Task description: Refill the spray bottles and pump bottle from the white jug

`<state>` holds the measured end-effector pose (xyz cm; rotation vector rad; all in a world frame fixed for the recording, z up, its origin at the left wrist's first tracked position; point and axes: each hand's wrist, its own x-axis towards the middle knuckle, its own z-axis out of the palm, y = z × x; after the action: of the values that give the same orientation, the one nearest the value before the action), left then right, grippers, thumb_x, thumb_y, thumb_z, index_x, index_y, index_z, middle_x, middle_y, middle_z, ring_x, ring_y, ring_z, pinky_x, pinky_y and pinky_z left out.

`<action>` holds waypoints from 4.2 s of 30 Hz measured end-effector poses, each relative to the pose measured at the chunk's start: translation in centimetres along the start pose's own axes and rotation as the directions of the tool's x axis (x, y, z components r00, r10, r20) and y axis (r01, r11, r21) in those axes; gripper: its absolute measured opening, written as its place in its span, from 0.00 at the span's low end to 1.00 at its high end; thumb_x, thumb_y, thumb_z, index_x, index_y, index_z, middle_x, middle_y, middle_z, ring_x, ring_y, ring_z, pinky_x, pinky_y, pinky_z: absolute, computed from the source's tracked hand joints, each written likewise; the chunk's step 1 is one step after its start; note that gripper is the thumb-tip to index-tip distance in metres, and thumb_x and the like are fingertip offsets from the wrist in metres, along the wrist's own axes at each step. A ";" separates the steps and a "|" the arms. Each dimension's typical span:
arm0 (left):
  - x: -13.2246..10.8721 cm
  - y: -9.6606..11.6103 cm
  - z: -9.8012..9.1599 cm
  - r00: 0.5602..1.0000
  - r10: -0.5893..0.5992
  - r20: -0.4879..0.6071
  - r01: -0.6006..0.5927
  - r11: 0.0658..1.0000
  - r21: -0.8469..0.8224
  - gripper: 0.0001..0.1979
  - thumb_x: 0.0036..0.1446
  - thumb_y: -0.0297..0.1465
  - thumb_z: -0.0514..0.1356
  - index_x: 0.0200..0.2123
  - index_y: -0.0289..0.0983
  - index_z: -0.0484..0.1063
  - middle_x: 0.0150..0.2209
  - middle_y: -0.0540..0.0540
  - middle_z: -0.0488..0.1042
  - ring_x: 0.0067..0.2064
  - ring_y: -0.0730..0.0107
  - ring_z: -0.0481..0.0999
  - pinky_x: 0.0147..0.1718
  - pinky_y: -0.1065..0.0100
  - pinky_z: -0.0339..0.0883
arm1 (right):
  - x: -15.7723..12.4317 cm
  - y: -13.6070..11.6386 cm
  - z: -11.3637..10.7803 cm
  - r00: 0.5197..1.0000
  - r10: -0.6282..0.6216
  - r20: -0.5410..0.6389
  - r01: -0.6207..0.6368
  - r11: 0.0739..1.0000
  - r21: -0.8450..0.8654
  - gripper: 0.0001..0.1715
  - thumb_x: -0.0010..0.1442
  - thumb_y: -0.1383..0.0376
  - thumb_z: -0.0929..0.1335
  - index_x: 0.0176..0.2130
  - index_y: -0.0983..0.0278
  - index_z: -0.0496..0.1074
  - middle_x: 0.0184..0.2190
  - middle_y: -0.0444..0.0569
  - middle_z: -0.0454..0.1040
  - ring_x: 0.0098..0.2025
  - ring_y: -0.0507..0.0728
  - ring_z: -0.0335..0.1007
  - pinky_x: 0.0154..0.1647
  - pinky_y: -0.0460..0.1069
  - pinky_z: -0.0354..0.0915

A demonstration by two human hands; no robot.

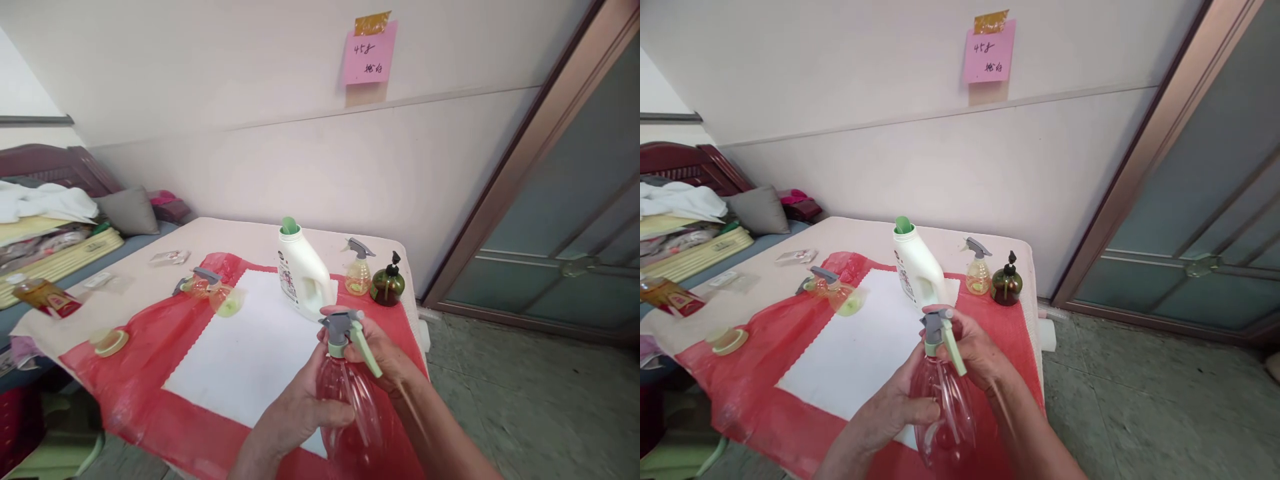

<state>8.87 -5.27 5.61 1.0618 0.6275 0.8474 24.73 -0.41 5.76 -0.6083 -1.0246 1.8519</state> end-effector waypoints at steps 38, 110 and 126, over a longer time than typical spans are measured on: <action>0.1 -0.2 -1.8 0.944 0.080 -0.321 0.046 0.929 0.367 0.38 0.50 0.35 0.63 0.63 0.41 0.53 0.43 0.45 0.73 0.44 0.62 0.72 0.44 0.61 0.65 | 0.1 0.2 -0.5 0.967 -0.148 -0.209 0.062 0.927 -0.371 0.20 0.53 0.56 0.71 0.46 0.58 0.74 0.49 0.49 0.75 0.54 0.64 0.66 0.59 0.61 0.55; 1.6 0.1 -4.3 0.499 0.313 -0.808 -0.340 0.928 0.150 0.20 0.51 0.42 0.64 0.43 0.37 0.72 0.41 0.44 0.75 0.40 0.64 0.76 0.40 0.64 0.68 | 0.5 8.4 2.7 0.986 -0.001 -0.169 0.035 0.979 0.200 0.45 0.42 0.59 0.78 0.56 0.53 0.61 0.59 0.51 0.65 0.57 0.65 0.65 0.59 0.61 0.57; 2.2 -0.2 -2.6 0.660 0.299 -0.690 -0.354 0.933 0.065 0.24 0.52 0.44 0.63 0.50 0.41 0.68 0.48 0.44 0.73 0.46 0.62 0.75 0.42 0.64 0.68 | 0.2 6.4 2.1 0.955 -0.159 -0.249 0.207 0.961 0.181 0.44 0.41 0.66 0.77 0.55 0.53 0.62 0.55 0.48 0.69 0.56 0.63 0.66 0.55 0.57 0.61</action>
<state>8.05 -2.22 4.37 0.7706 1.0376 1.6181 20.08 -2.68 1.45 -0.5697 -0.7000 1.6519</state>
